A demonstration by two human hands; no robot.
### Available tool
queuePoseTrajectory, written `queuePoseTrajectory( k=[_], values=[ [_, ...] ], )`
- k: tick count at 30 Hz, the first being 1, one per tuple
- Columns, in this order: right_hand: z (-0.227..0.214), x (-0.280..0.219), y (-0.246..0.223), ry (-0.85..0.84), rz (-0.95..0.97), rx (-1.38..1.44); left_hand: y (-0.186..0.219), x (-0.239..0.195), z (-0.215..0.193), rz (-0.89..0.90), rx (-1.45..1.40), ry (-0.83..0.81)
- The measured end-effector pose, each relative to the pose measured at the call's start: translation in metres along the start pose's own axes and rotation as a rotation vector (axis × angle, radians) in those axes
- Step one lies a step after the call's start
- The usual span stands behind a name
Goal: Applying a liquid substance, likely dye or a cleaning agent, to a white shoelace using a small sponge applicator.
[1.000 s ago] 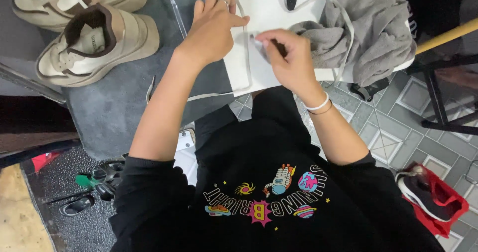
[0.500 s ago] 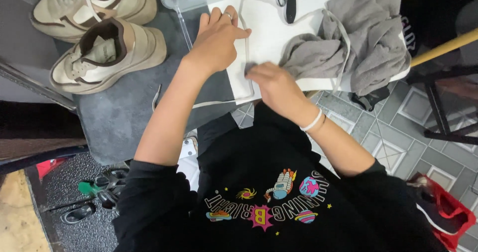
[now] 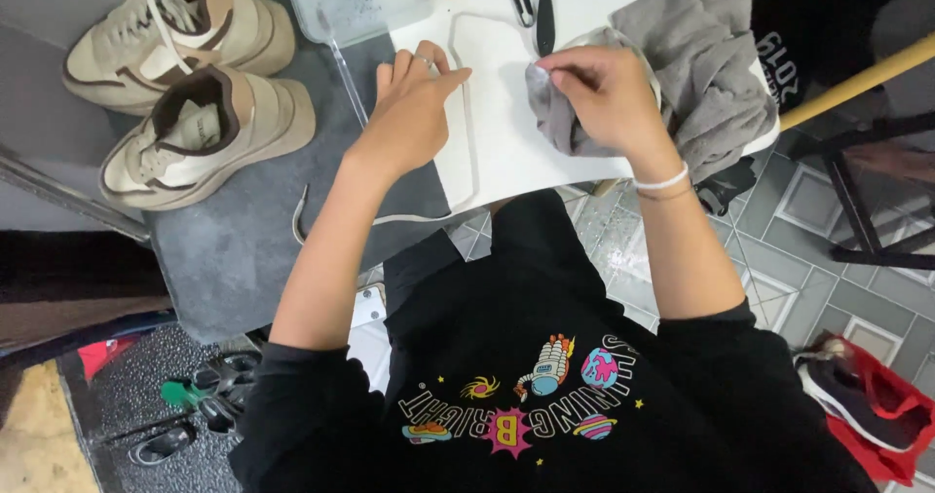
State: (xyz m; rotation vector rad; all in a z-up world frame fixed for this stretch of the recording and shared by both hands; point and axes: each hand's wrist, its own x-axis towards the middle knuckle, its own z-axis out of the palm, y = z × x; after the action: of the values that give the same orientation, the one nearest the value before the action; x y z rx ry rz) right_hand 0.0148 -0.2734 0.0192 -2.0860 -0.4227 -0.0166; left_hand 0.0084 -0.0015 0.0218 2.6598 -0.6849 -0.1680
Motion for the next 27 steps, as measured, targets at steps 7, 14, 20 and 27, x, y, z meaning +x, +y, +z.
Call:
queuePoseTrajectory(
  k=[7,14,20,27],
  values=[
    [0.005,-0.003,-0.012,0.011,-0.217,-0.215,0.028,-0.034,-0.002,0.038,-0.068,0.126],
    [0.016,-0.035,-0.024,0.228,-0.327,-0.425,0.046,-0.070,0.005,0.001,-0.105,0.293],
    [0.036,-0.052,-0.005,0.242,-0.356,-0.589,0.058,-0.089,0.028,-0.065,-0.217,0.392],
    [0.023,-0.039,0.000,0.188,-0.147,-0.135,0.062,-0.094,0.044,-0.083,-0.243,0.448]
  ],
)
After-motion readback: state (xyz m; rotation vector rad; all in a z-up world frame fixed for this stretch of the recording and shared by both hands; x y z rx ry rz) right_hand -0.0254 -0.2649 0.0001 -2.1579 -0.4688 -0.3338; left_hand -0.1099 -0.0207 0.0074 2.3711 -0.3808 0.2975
